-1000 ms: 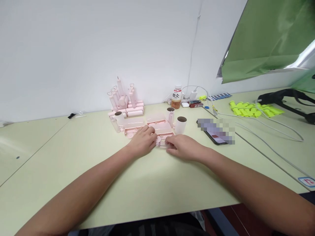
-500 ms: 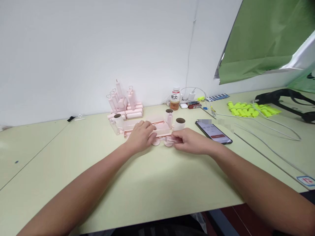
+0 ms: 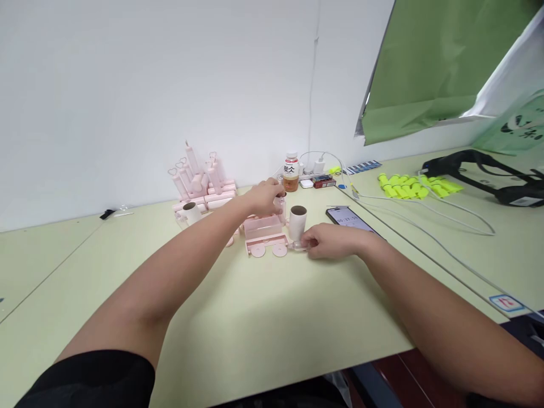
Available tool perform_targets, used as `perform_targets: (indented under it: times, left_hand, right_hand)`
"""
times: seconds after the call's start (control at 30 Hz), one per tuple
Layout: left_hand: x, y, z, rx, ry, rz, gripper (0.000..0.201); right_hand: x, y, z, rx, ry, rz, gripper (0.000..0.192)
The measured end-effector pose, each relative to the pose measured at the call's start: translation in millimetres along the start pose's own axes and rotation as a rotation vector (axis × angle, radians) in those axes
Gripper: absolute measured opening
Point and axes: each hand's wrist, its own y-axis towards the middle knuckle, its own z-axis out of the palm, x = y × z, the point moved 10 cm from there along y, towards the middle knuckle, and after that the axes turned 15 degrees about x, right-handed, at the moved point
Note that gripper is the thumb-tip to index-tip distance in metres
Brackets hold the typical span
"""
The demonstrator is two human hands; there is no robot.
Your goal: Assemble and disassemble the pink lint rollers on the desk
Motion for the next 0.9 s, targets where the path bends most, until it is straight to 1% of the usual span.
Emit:
perform_targets:
  times: [0.1, 0.17, 0.27, 0.33, 0.5, 0.6, 0.67, 0.73, 0.8, 0.87, 0.9]
  left_hand:
    - [2, 11, 6.7, 0.064, 0.025, -0.015, 0.056]
    - [3, 16, 9.5, 0.083, 0.029, -0.033, 0.054]
    - [6, 20, 10.6, 0.085, 0.018, -0.067, 0.045]
    - [9, 22, 10.3, 0.084, 0.005, -0.087, 0.043]
    - [21, 27, 6.2, 0.073, -0.027, -0.132, 0.046]
    - [26, 31, 5.6, 0.076, -0.043, -0.130, 0.048]
    - [28, 31, 6.0, 0.072, -0.045, -0.117, 0.053]
    - [31, 29, 5.7, 0.046, -0.108, -0.082, 0.066]
    - [37, 23, 3.1, -0.020, -0.247, -0.048, 0.077]
    - [51, 15, 2.9, -0.081, -0.387, -0.063, 0.075]
    - [60, 12, 5.8, -0.085, -0.412, -0.097, 0.071]
  right_hand:
    - [2, 3, 0, -0.005, 0.011, -0.040, 0.004]
    - [3, 4, -1, -0.013, 0.013, -0.055, 0.004]
    - [5, 5, -2, -0.024, 0.002, -0.067, 0.004]
    - [6, 5, -3, -0.028, -0.013, -0.074, 0.004]
    - [9, 7, -5, -0.058, -0.041, -0.067, 0.007]
    - [11, 7, -5, -0.062, -0.033, -0.068, 0.009]
    - [12, 7, -6, -0.070, -0.033, -0.069, 0.010]
    - [11, 8, -7, -0.081, -0.035, -0.068, 0.010]
    - [11, 9, -7, -0.088, -0.035, -0.074, 0.009]
    - [11, 10, -8, -0.091, -0.035, -0.087, 0.008]
    - [11, 11, -8, -0.094, -0.035, -0.094, 0.007]
